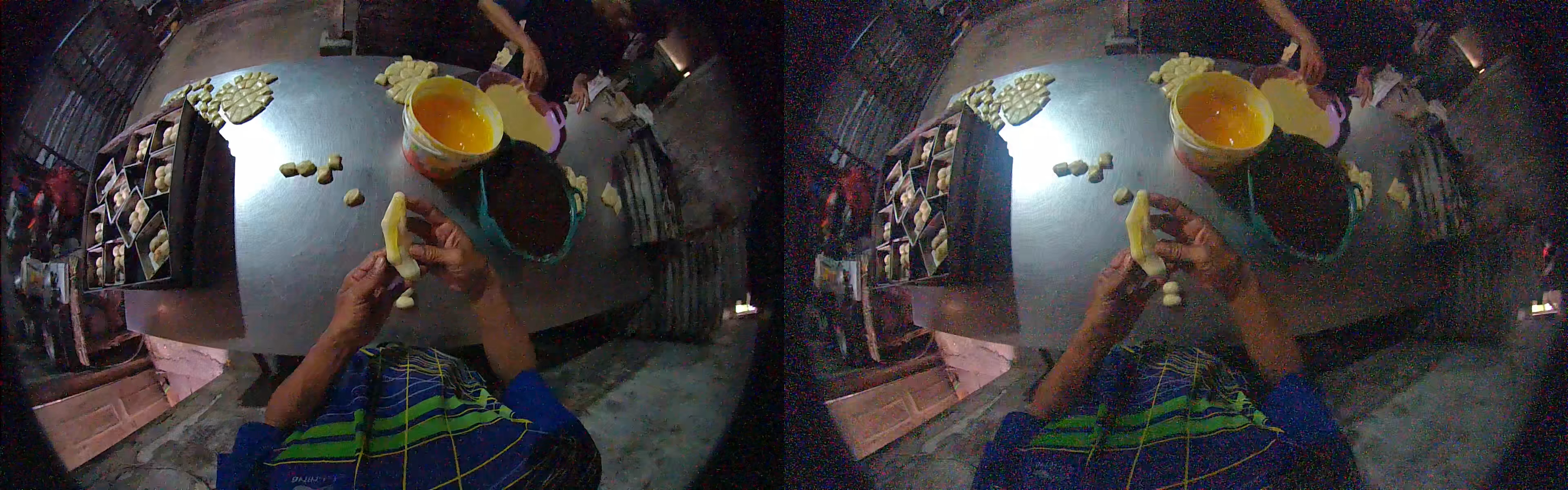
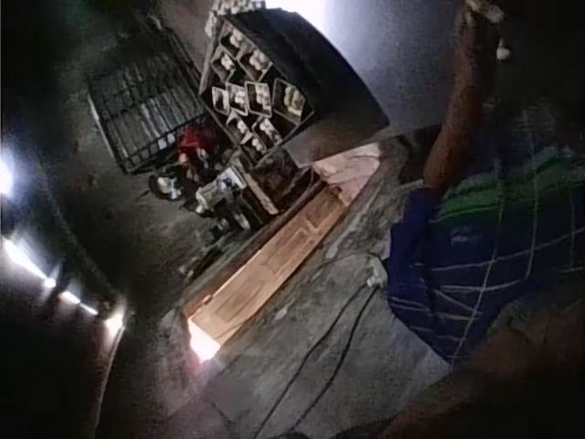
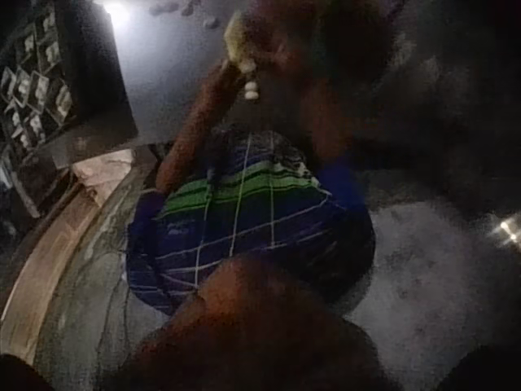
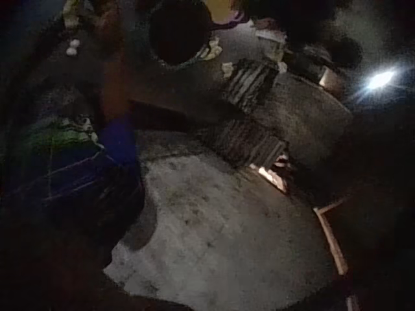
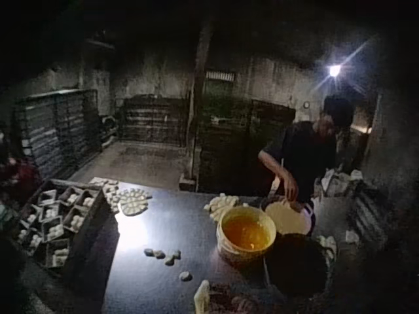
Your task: The person shapes pieces of dough, fills them with a dark paste, and places the finished rolls into small baking tins on a tray.
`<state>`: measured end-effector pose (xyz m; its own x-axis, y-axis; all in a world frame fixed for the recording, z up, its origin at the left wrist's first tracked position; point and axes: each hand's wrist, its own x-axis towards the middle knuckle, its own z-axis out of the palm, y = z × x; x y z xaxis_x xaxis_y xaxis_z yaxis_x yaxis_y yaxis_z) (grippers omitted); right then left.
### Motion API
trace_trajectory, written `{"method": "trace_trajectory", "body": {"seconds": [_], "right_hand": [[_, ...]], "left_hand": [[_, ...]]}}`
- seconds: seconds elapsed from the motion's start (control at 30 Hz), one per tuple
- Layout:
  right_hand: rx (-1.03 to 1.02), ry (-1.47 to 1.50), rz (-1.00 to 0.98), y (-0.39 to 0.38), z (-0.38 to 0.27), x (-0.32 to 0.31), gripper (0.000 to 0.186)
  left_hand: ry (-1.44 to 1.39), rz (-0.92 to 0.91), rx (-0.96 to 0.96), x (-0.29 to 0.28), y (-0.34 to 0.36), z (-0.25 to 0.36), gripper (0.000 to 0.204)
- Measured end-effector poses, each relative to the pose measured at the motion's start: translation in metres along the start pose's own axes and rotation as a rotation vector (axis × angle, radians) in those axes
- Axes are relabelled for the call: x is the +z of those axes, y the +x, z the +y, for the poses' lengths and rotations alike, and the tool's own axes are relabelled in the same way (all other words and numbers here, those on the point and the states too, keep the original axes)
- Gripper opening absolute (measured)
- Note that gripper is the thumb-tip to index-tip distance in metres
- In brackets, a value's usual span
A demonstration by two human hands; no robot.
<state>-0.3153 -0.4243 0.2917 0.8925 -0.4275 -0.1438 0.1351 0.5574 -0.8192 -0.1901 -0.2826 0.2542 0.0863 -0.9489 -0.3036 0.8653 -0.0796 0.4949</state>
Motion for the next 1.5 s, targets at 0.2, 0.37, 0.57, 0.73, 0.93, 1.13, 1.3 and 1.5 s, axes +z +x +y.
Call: {"method": "trace_trajectory", "body": {"seconds": [0.2,0.37,0.57,0.73,0.93,1.13,1.3,1.5], "right_hand": [[-0.101,0.144,0.071,-0.024,0.034,0.008,0.066],[-0.204,0.030,0.273,-0.040,0.069,-0.003,0.047],[-0.657,-1.140,0.212,-0.049,0.073,0.007,0.036],[-0.680,-1.670,0.073,-0.056,0.059,0.020,0.041],[-0.552,-1.432,0.140,-0.041,0.036,0.022,0.036],[-0.535,-1.299,-0.023,-0.041,0.033,0.021,0.036],[-0.754,-1.455,0.122,-0.033,0.059,0.036,0.043],[-0.705,-1.502,0.452,-0.038,0.092,0.070,0.036]], "left_hand": [[-0.022,0.093,0.053,-0.002,-0.010,-0.019,0.019],[-0.024,0.107,0.082,-0.012,-0.008,-0.020,0.035],[0.237,0.195,0.214,-0.007,-0.015,-0.006,0.029],[0.555,0.176,0.323,-0.002,-0.029,0.005,0.018],[0.887,0.046,0.169,-0.009,-0.039,0.022,0.017],[0.605,0.176,0.061,-0.015,-0.039,0.031,0.024],[0.319,0.157,-0.056,-0.041,-0.029,0.016,0.029],[0.117,0.207,-0.013,-0.044,-0.032,0.009,0.029]]}}
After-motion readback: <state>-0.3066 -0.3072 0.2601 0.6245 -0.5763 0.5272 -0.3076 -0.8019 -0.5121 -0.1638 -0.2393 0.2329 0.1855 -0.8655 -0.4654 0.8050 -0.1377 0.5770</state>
